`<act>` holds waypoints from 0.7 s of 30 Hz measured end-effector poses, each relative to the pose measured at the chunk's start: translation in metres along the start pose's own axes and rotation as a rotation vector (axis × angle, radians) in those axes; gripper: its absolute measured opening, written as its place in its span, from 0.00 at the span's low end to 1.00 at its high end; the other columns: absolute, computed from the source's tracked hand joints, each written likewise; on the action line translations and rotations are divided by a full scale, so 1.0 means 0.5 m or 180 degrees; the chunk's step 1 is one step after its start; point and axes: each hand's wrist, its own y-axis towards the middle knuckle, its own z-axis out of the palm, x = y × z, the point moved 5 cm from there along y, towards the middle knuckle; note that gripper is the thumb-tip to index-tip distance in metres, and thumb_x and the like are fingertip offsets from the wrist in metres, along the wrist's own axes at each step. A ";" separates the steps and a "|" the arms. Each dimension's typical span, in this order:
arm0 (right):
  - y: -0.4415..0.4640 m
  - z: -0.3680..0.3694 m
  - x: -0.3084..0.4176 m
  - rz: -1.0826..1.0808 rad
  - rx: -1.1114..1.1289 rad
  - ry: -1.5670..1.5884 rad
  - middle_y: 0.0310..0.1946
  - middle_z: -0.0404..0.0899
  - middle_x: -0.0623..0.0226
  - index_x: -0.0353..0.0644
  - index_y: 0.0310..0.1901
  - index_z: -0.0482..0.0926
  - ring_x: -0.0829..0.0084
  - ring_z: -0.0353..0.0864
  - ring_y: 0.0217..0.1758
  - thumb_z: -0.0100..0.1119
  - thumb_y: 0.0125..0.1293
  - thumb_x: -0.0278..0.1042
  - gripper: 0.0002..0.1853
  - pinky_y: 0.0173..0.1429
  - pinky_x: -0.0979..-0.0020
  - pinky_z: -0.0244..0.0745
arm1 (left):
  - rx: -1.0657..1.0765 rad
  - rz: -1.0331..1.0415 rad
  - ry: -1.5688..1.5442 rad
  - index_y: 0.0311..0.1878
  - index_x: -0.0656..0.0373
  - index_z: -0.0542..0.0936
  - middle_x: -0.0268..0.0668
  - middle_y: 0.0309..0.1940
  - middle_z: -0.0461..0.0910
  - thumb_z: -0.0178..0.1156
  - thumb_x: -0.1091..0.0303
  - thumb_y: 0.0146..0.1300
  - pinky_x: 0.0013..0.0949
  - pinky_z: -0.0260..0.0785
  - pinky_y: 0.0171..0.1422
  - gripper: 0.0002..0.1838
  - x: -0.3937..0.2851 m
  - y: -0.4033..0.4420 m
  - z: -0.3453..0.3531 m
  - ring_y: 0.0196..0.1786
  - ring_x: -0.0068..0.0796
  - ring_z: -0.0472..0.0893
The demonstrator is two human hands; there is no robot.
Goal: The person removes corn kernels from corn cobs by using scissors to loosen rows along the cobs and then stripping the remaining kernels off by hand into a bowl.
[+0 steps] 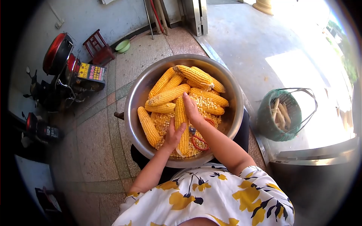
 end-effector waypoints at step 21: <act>-0.040 0.029 0.014 -0.0656 -0.0358 -0.1373 0.18 0.70 0.53 0.30 0.22 0.72 0.66 0.66 0.23 0.36 0.70 0.58 0.34 0.34 0.62 0.63 | -0.0210 0.0324 -0.0302 0.64 0.65 0.60 0.40 0.57 0.66 0.47 0.50 0.68 0.32 0.56 0.63 0.31 -0.008 0.015 -0.015 0.57 0.28 0.66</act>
